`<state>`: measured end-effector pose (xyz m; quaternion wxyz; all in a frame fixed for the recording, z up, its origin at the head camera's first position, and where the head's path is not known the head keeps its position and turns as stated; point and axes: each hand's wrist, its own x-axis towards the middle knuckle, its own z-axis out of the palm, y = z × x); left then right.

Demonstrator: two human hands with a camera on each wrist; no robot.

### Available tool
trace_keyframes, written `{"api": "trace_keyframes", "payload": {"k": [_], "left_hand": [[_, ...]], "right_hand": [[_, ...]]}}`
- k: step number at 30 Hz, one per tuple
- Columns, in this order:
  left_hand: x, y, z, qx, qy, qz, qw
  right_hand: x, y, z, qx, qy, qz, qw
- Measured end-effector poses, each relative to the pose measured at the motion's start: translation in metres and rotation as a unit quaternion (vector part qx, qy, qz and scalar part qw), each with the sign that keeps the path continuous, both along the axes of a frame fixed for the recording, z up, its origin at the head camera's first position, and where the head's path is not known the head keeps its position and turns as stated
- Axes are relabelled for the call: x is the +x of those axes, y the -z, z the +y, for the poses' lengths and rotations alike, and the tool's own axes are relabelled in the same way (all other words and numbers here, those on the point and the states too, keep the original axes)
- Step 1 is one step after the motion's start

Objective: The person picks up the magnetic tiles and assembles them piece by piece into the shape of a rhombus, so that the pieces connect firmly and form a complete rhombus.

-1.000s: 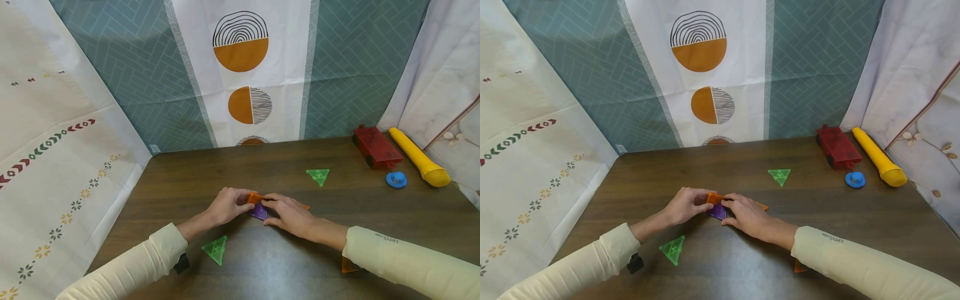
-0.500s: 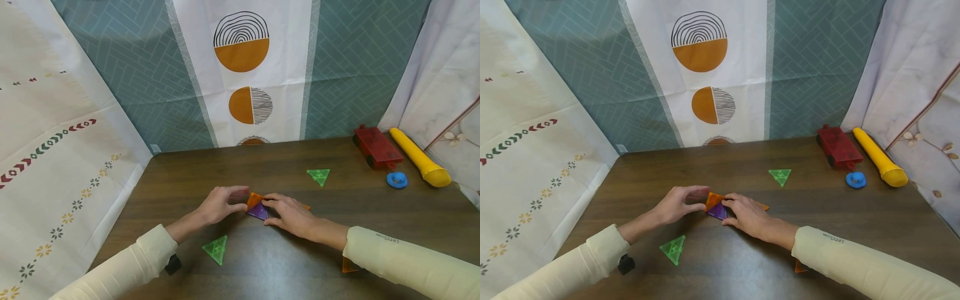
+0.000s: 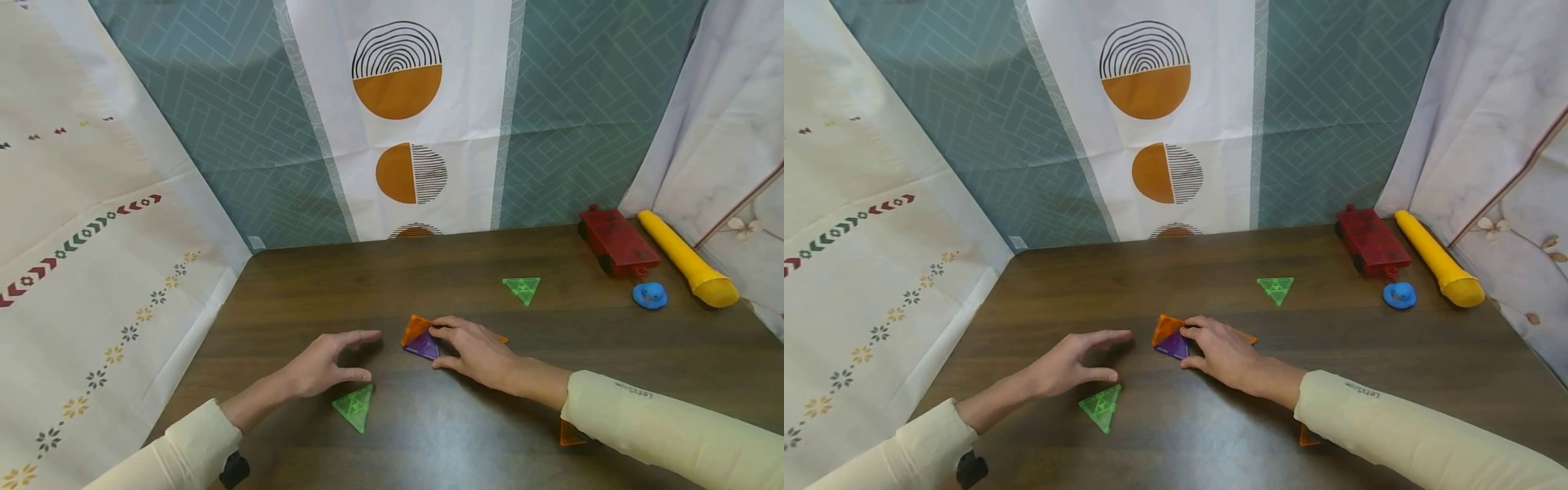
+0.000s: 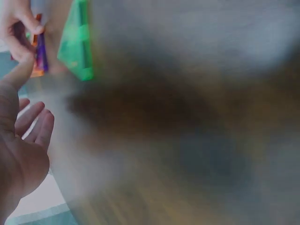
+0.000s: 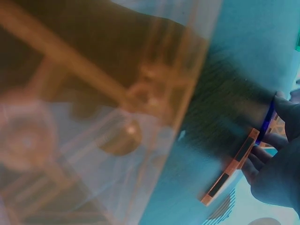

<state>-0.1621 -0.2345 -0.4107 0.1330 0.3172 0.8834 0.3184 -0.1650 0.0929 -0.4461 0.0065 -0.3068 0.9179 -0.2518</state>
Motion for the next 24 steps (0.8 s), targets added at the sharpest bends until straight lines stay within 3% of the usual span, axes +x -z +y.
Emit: {"api": "trace_keyframes", "payload": {"k": [3,8,13,24], "left_hand": [[0.008,0.003,-0.007,0.000,0.024,-0.004,0.9997],[0.016,0.006,-0.017,-0.022,0.048,0.019,0.9984],[0.025,0.013,-0.024,-0.033,0.058,0.026,0.9974],[0.044,0.028,-0.028,0.009,0.062,0.056,0.9965]], "right_hand": [[0.000,0.000,0.000,0.001,0.001,0.000,1.0000],[-0.001,0.000,0.000,0.005,0.002,-0.003,1.0000],[-0.001,0.000,0.000,0.006,0.002,-0.002,1.0000],[0.000,-0.001,0.001,0.002,-0.002,-0.003,1.0000]]}}
